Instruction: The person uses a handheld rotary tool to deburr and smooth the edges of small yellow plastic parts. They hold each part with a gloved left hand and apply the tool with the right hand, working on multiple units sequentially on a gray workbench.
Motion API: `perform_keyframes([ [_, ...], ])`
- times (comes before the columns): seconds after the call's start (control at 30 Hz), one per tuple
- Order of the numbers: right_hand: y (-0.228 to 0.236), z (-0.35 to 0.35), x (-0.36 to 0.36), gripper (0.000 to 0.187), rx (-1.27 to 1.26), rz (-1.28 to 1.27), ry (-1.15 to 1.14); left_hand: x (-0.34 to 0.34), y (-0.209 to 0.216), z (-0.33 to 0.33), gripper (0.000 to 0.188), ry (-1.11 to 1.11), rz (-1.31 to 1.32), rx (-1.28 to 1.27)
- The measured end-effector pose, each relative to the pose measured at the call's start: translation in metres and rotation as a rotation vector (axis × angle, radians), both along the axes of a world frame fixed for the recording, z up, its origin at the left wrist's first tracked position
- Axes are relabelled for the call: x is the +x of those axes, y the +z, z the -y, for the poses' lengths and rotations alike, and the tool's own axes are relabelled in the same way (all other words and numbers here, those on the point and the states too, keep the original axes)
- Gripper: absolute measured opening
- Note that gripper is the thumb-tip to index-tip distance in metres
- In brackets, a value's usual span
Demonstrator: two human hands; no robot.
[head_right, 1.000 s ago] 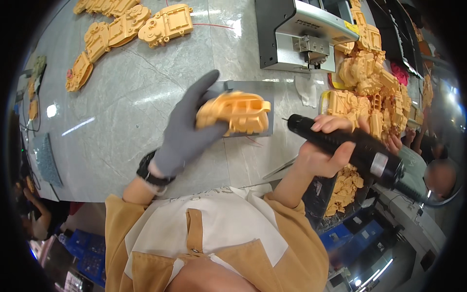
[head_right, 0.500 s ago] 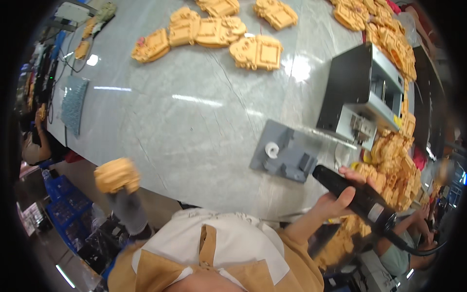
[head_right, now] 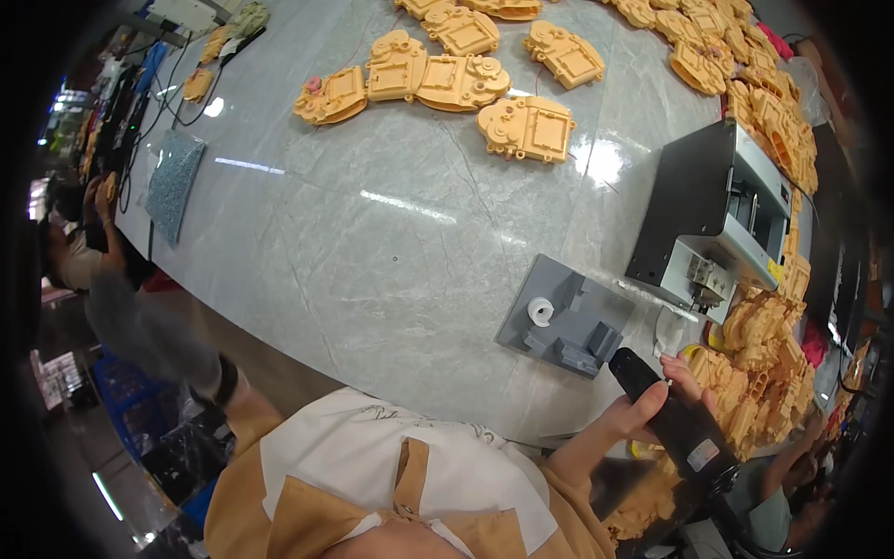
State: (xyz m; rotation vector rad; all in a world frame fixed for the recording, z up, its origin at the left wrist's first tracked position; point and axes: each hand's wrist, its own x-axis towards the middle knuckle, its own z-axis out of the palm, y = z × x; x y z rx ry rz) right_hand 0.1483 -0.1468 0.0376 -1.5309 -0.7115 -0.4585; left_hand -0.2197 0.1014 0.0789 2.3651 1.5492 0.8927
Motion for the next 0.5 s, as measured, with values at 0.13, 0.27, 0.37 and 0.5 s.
perform_keyframes([
  [0.13,0.007,-0.006,-0.006,0.049,0.042,-0.170,0.032,0.105,-0.013,-0.116,0.063,-0.232,-0.526,-0.015],
  [0.27,0.012,-0.007,-0.009,0.048,0.117,-0.218,0.010,0.130,-0.049,-0.137,0.060,-0.252,-0.441,0.051],
  [0.37,0.004,-0.010,-0.004,0.050,0.155,-0.172,0.042,0.106,-0.079,-0.133,0.048,-0.132,0.162,-0.036],
  [0.5,0.000,-0.008,-0.001,0.054,0.151,-0.161,0.064,0.123,-0.037,-0.030,0.045,-0.139,0.767,-0.487],
])
